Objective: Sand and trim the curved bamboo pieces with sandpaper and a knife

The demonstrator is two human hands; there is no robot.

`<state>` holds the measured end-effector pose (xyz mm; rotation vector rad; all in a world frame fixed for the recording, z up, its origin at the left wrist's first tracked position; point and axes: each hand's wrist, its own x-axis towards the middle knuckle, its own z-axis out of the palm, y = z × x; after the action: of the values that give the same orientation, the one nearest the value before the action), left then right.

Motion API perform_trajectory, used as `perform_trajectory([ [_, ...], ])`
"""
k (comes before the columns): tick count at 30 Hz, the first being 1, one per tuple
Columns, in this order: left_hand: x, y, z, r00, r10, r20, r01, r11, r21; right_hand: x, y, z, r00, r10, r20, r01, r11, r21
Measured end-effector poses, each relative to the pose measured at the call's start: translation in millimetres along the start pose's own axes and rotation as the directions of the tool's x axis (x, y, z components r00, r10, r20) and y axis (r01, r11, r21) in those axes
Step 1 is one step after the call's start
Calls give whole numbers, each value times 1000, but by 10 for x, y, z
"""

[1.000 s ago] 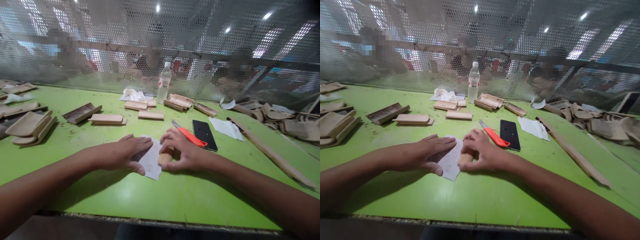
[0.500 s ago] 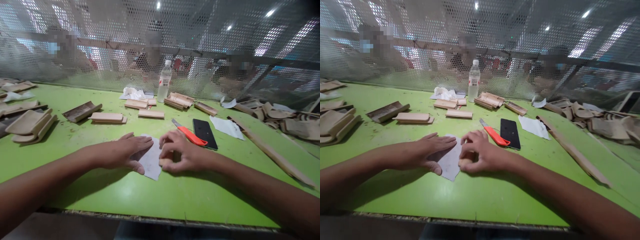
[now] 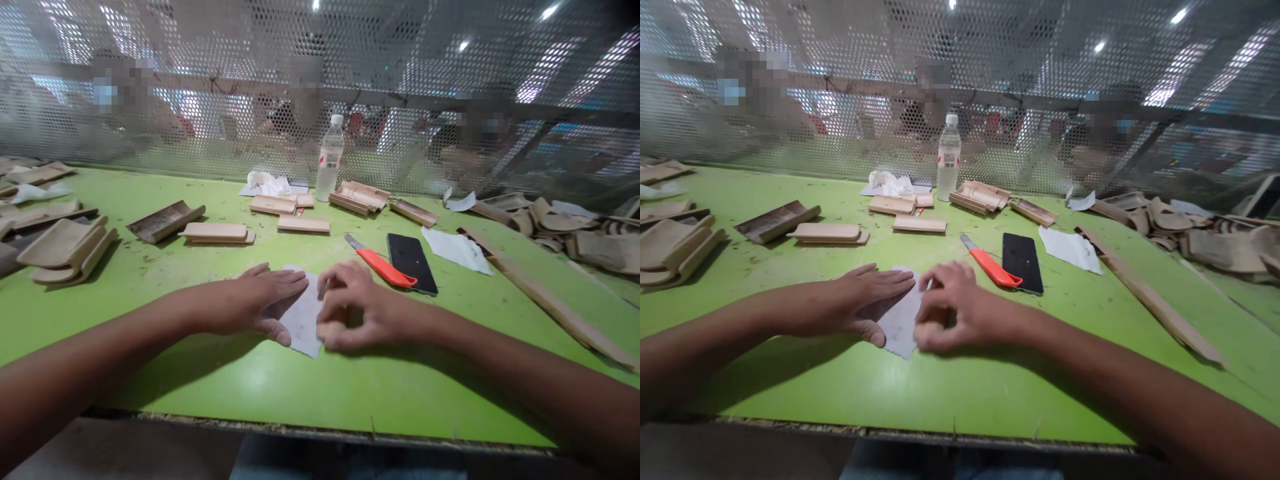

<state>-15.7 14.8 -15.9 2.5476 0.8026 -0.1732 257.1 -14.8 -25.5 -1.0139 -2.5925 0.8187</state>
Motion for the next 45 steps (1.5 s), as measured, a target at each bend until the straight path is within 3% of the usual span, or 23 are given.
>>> perform_trajectory([
  [2,0,3,5,1000,-6,17,6,1000,2,-3,9,-1,999,-19,38,18,999,26],
  [6,-3,-6,19,1000,-13,5,13,1000,4,-5,15,7,999,-6,-35,4,999,-35],
  [9,-6,-9,19,1000,8,-2,-8,1000,8,-12,-5,12,999,-23,47,23,1000,17],
  [19,-23,29,-14,1000,-12,19,12,1000,24,-20,8,17,999,22,-36,-23,1000,-10],
  [23,-17,41,-32,998,-19,61,18,1000,17,-15,26,4,1000,3,13,-4,1000,18],
  [27,-21,39,-40,999,-23,45,21,999,30,-20,96,-90,985,28,-173,-58,984,-168],
  [29,-26,53,-35,999,-23,43,21,999,32,-38,127,-129,959,31,-281,-86,979,-184],
  [34,10,137,-11,995,-52,-84,63,989,131,-75,160,-127,838,70,-541,-149,983,-104],
  [37,72,127,-8,967,-99,-235,148,969,199,-77,156,-108,819,108,-564,-164,985,-49],
  [39,104,84,-9,955,-38,-295,103,973,207,-78,148,-104,814,87,-574,-157,985,-72],
  [43,101,44,1,962,179,-208,-156,980,123,-86,136,-90,822,47,-567,-127,986,-103],
  [45,76,83,8,971,168,-172,-147,981,130,-90,128,-62,865,49,-500,-109,990,-92],
])
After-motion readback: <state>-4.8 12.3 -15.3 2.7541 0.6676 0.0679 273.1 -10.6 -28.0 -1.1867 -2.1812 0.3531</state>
